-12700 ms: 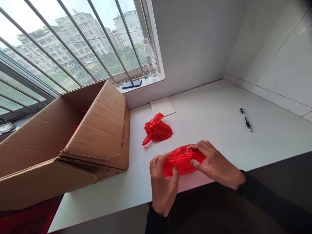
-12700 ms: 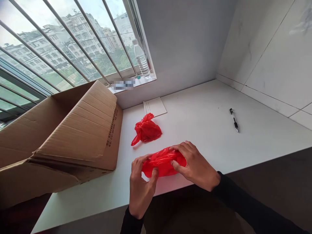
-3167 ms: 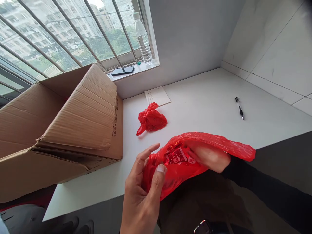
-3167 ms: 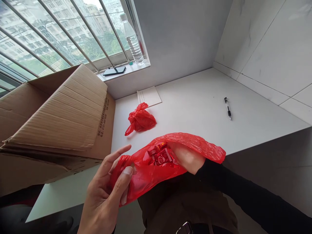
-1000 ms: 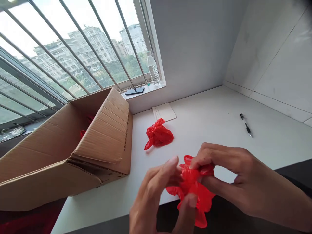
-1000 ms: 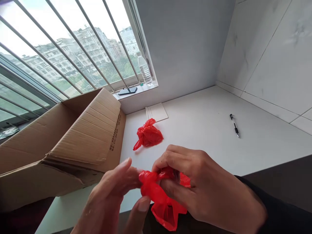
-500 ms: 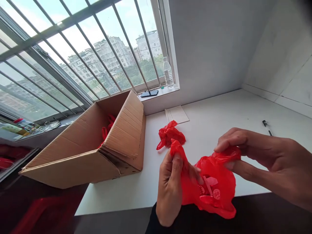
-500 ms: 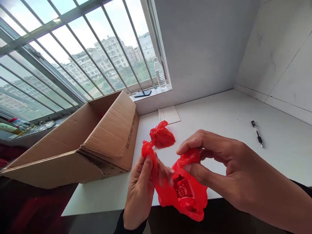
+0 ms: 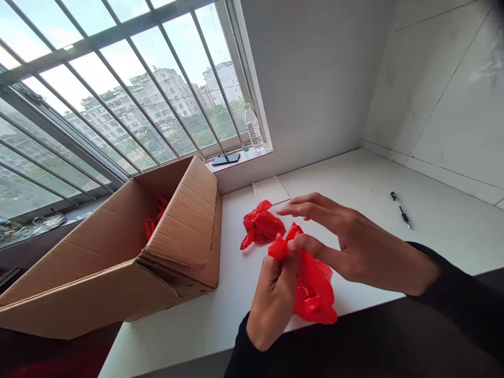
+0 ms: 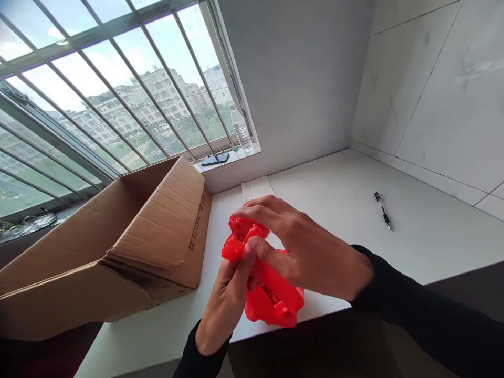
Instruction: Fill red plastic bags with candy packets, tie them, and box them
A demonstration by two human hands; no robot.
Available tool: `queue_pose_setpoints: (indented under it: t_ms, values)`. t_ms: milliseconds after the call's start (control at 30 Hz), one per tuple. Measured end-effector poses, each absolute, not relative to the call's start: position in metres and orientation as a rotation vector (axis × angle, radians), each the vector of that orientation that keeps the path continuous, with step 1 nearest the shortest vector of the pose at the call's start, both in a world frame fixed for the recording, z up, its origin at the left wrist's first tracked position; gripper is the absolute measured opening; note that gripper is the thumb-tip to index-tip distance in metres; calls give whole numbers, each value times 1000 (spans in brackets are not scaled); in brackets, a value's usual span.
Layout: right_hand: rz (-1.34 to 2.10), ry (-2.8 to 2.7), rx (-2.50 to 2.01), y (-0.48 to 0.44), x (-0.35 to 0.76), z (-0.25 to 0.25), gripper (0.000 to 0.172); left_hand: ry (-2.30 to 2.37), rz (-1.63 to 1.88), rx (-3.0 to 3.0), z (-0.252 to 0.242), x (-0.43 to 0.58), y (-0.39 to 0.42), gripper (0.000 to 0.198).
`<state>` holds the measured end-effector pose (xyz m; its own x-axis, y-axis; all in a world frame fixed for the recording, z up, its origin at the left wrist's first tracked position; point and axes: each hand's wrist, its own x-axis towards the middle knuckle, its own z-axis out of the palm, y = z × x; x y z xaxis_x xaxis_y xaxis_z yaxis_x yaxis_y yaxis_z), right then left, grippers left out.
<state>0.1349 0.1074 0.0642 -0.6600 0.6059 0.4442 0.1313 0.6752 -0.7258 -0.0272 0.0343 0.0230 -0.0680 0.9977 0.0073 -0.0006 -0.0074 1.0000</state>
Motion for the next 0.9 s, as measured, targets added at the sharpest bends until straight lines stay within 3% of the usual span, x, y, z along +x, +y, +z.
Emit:
queue_pose_setpoints:
  t_ms: [167,367,433,567,633,767,900]
  values:
    - [1101,-2110,-680,114,138,50,16,1172,1298,866,10,-40,40,29]
    - [1358,-2119,-665,97,144,41,12,1022,1216,921,3,-48,39,23]
    - [1303,-2152,-675,100,145,34,18,1034,1176,997,4,-49,37,19]
    - [1263,-2291,-584,120,142,13,64,1128,1142,1033,6,-51,35,16]
    - [1372,-2352,-547,129,140,4,74,1173,1163,1074,6,-53,34,20]
    - [1400,-2347,-618,135,138,-6,40,1369,1256,1329,-4,-53,32,18]
    - [1544,-2251,-599,132,134,-12,48,1707,1396,1923,-24,-51,32,28]
